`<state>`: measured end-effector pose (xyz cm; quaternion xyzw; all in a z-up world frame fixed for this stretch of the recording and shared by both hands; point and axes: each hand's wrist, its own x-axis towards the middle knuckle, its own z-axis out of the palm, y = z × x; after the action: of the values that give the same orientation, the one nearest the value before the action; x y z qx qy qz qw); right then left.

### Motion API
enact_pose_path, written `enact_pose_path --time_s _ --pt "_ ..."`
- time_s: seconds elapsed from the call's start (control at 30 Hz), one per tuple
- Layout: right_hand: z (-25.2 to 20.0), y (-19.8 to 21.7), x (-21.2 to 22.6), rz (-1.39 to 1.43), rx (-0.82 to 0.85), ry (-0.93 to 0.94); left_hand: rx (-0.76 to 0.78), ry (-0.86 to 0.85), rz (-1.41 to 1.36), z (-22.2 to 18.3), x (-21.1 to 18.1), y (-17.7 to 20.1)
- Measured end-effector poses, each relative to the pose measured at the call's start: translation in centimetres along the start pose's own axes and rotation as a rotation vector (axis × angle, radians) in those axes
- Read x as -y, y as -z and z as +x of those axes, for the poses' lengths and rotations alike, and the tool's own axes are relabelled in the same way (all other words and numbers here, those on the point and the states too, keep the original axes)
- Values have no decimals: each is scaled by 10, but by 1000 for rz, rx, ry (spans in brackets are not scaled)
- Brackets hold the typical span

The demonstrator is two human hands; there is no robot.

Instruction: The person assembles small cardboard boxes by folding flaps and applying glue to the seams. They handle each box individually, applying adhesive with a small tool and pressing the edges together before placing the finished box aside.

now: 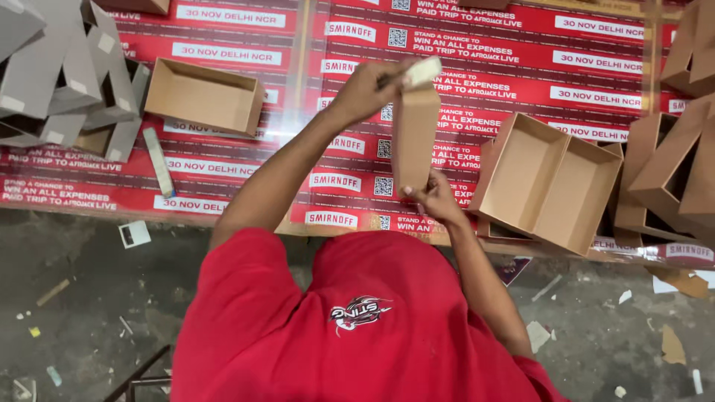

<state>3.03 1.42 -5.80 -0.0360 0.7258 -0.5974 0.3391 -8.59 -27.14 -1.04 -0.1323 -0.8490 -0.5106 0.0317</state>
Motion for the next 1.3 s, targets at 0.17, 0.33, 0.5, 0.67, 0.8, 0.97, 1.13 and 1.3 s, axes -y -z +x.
enact_pose_path --time_s 0.17,0.33,0.5,0.67,0.8,0.97,1.13,1.3 --pt "12 5 13 58 -44 263 86 17 125 -52 -97 21" --pt "-4 10 12 90 -82 454 131 -62 182 -85 -148 4" --pt "-7 17 0 210 -155 541 135 -31 28 -105 -150 -23" --pt "-12 16 -12 235 -152 525 51 -91 227 -90 -114 -34" --pt "-17 6 0 273 -119 420 -56 5 585 -31 -70 0" --pt "-5 10 7 -75 -6 559 -23 -39 -156 -35 -45 0" --pt "-6 11 -45 97 21 288 184 -26 31 -97 -72 -48" --pt "9 10 -74 82 -71 331 212 14 149 -112 -97 -55"
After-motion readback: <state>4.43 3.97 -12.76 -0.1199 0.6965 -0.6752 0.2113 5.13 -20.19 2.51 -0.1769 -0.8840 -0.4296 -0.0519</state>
